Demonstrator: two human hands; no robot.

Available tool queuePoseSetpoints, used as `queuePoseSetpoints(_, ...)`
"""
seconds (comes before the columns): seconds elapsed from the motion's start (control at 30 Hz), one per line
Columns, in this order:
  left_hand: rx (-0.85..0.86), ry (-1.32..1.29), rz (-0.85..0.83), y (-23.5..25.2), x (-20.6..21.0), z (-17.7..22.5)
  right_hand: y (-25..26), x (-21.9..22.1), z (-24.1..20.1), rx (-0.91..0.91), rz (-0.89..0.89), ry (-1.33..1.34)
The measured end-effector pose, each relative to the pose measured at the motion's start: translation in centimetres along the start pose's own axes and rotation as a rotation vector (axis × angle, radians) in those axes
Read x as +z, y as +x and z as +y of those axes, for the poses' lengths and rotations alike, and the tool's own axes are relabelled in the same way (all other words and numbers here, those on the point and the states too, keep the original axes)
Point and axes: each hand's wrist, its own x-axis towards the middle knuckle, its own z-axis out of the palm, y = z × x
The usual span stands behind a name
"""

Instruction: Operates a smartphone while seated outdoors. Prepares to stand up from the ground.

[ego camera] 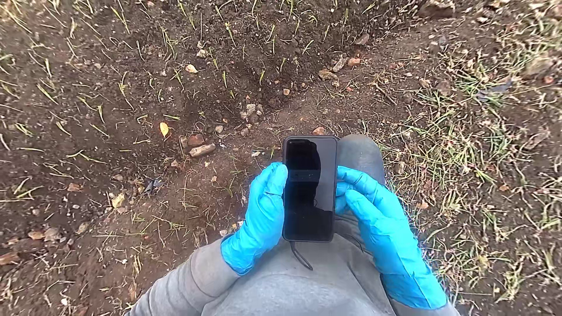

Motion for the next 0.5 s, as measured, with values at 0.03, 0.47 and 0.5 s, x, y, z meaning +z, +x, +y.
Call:
queuePoseSetpoints(0.03, 0.008, 0.007, -0.003, 0.0, -0.1, 0.0, 0.0, 0.1, 0.0, 0.003, 0.006, -0.009)
queuePoseSetpoints(0.47, 0.008, -0.034, -0.008, -0.4, -0.4, -0.2, -0.3, 1.1, -0.4, -0.008, 0.004, -0.078)
queuePoseSetpoints(0.5, 0.001, -0.036, -0.004, -0.5, -0.4, -0.2, -0.3, 1.2, -0.5, -0.014, 0.009, -0.077)
